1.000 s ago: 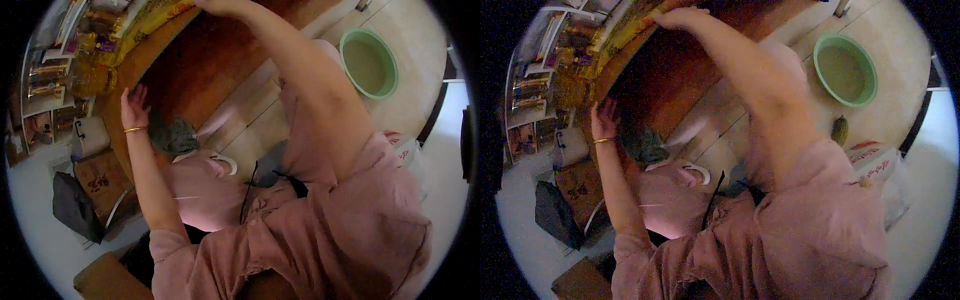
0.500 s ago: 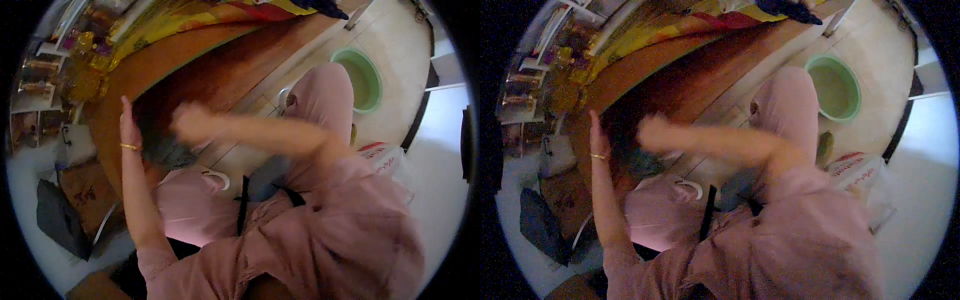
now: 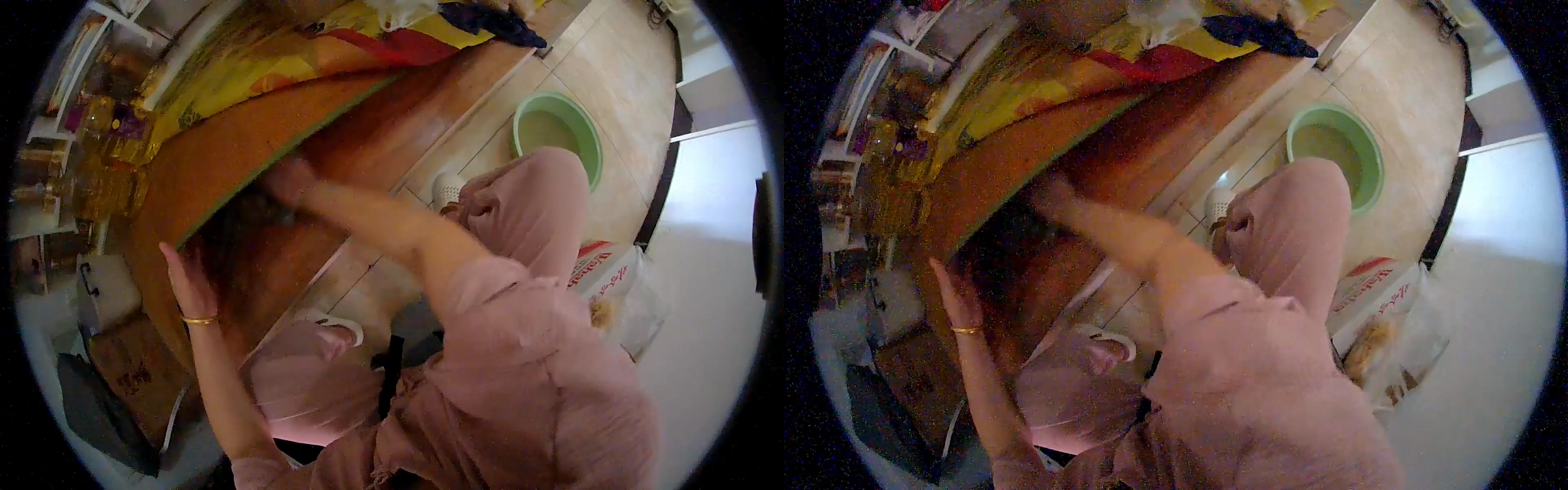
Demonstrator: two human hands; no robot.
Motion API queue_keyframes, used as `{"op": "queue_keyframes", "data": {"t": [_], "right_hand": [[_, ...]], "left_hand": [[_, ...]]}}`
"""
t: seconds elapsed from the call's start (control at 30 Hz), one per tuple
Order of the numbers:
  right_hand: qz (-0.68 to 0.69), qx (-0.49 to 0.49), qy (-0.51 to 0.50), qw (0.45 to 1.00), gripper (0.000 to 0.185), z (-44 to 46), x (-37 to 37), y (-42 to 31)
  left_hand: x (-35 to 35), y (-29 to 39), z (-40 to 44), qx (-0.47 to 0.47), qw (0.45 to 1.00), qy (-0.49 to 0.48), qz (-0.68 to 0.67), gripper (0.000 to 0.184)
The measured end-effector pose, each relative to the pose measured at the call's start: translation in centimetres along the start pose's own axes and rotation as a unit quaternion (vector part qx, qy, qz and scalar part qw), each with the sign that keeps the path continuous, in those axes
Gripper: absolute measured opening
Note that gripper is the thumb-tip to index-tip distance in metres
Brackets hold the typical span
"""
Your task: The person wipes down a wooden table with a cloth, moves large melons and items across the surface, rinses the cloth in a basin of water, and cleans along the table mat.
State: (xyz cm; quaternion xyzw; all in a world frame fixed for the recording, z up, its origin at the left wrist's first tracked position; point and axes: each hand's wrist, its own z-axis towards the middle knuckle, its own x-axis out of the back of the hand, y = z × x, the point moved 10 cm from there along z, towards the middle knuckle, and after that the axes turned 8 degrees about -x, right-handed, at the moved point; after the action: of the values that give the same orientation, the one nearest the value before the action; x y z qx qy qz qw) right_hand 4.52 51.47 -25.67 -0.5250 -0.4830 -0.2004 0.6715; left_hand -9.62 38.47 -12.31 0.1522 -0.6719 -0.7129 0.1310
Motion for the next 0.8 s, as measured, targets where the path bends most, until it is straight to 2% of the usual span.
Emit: {"op": "queue_keyframes", "data": {"t": [0.03,0.1,0.17,0.27,0.3,0.33,0.37,0.43,0.47,0.5,0.53,0.57,0.7,0.77,0.8], "right_hand": [[0.028,0.057,0.252,0.966,0.042,0.9,4.8,3.7],[-0.013,0.026,0.29,0.957,0.041,2.5,9.7,11.8],[-0.027,-0.018,0.316,0.948,0.038,2.0,15.2,20.6],[0.097,-0.047,0.367,0.924,0.033,-1.4,22.5,34.3],[-0.086,-0.149,0.293,0.94,0.036,-2.5,24.1,35.5],[-0.265,-0.243,0.204,0.91,0.038,-3.6,25.3,35.7],[-0.268,-0.242,0.206,0.909,0.038,-3.9,25.2,34.9],[-0.266,-0.327,0.163,0.892,0.045,-4.2,23.8,35.7],[-0.154,-0.308,0.256,0.903,0.049,-4.2,23.3,35.1],[-0.159,-0.107,0.359,0.913,0.042,-3.7,23.1,31.4],[-0.025,-0.137,0.287,0.948,0.041,-3.8,22.7,29.1],[-0.141,-0.056,0.349,0.925,0.039,-3.1,21.6,27.1],[-0.149,-0.056,0.278,0.947,0.039,-0.7,20.7,29.7],[0.035,-0.046,0.396,0.917,0.039,-0.8,22.9,34.1],[-0.063,-0.086,0.417,0.903,0.04,-0.5,24.5,35.8]], "left_hand": [[0.5,-0.2,0.0,0.014,1.0,0.017,0.005,0.071],[0.9,-0.6,-0.2,0.028,0.999,0.03,0.006,0.07],[1.1,0.0,-0.1,0.006,0.999,0.032,-0.005,0.067],[2.4,-0.7,-0.1,0.038,0.997,0.06,-0.02,0.064],[2.2,-0.8,-0.1,0.037,0.997,0.058,-0.021,0.064],[1.8,-0.6,0.0,0.024,0.998,0.043,-0.027,0.064],[1.4,-0.3,0.0,0.011,0.999,0.029,-0.035,0.064],[1.1,-0.1,0.1,-0.01,1.0,0.015,-0.014,0.065],[0.5,0.3,0.1,-0.03,0.999,-0.002,0.016,0.065],[0.0,0.7,0.1,-0.033,0.999,-0.009,0.016,0.065],[-0.1,0.6,0.0,-0.009,1.0,0.011,-0.012,0.063],[-0.1,0.2,-0.2,0.018,0.999,0.03,-0.039,0.062],[1.1,-0.3,-0.8,0.032,0.997,0.058,-0.036,0.068],[0.3,0.7,-1.5,0.015,0.993,0.091,-0.079,0.061],[0.3,0.8,-1.5,0.014,0.993,0.091,-0.077,0.061]]}}
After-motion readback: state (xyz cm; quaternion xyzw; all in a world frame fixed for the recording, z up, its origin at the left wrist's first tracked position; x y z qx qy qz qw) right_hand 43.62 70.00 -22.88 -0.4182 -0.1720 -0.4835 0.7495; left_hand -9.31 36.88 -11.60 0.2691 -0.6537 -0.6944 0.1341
